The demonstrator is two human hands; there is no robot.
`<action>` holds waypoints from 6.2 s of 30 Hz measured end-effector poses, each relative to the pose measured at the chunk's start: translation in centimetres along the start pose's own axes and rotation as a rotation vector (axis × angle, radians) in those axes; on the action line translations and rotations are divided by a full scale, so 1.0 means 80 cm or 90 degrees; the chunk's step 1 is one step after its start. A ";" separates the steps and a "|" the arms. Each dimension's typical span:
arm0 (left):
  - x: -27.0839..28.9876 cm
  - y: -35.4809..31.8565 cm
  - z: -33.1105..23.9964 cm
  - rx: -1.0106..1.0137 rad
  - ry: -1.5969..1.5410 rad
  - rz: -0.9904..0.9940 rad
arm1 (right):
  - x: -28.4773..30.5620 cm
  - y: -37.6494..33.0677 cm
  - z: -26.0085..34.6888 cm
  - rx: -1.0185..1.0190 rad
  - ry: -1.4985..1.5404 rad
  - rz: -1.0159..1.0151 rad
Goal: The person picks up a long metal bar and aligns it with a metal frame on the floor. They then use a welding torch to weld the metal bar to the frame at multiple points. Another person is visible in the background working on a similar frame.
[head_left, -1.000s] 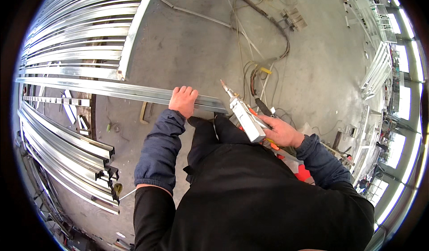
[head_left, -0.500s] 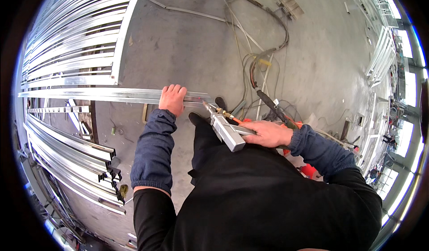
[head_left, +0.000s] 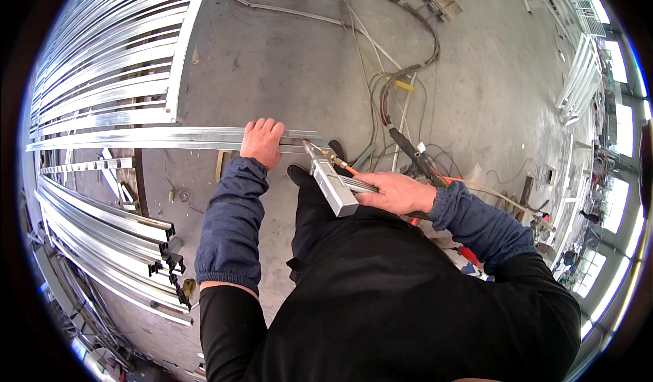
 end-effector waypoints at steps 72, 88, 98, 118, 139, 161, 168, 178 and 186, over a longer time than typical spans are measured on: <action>0.010 0.010 -0.004 0.024 -0.003 -0.019 | 0.175 0.047 -0.096 -0.271 0.482 0.241; 0.017 0.021 -0.012 0.060 0.021 0.027 | 0.235 0.108 -0.112 -0.299 0.524 0.388; 0.008 0.016 -0.007 0.054 0.036 0.025 | 0.240 0.109 -0.104 -0.302 0.507 0.394; 0.010 0.016 -0.006 0.060 0.046 0.030 | 0.240 0.103 -0.103 -0.346 0.464 0.373; 0.003 0.016 -0.002 0.061 0.026 0.017 | 0.240 0.099 -0.104 -0.313 0.410 0.387; 0.048 -0.020 0.051 0.011 -0.020 0.005 | 0.333 0.118 0.030 -0.041 0.494 0.058; 0.123 -0.109 0.324 0.117 0.074 -0.047 | 0.274 0.213 0.189 0.084 0.415 0.006; 0.175 -0.148 0.537 0.060 0.038 -0.057 | 0.159 0.421 0.376 0.034 0.386 0.016; 0.168 -0.146 0.562 0.009 0.032 -0.082 | 0.073 0.574 0.392 -0.036 0.460 0.106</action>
Point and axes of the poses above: each hand's wrist, its own y-axis towards the middle knuckle, its own x-axis out of the back of the hand, z = x × y, the point moved 1 cm from there along y, towards the middle knuckle, and after that the axes turned 8 degrees about x, right-handed, at the moved point
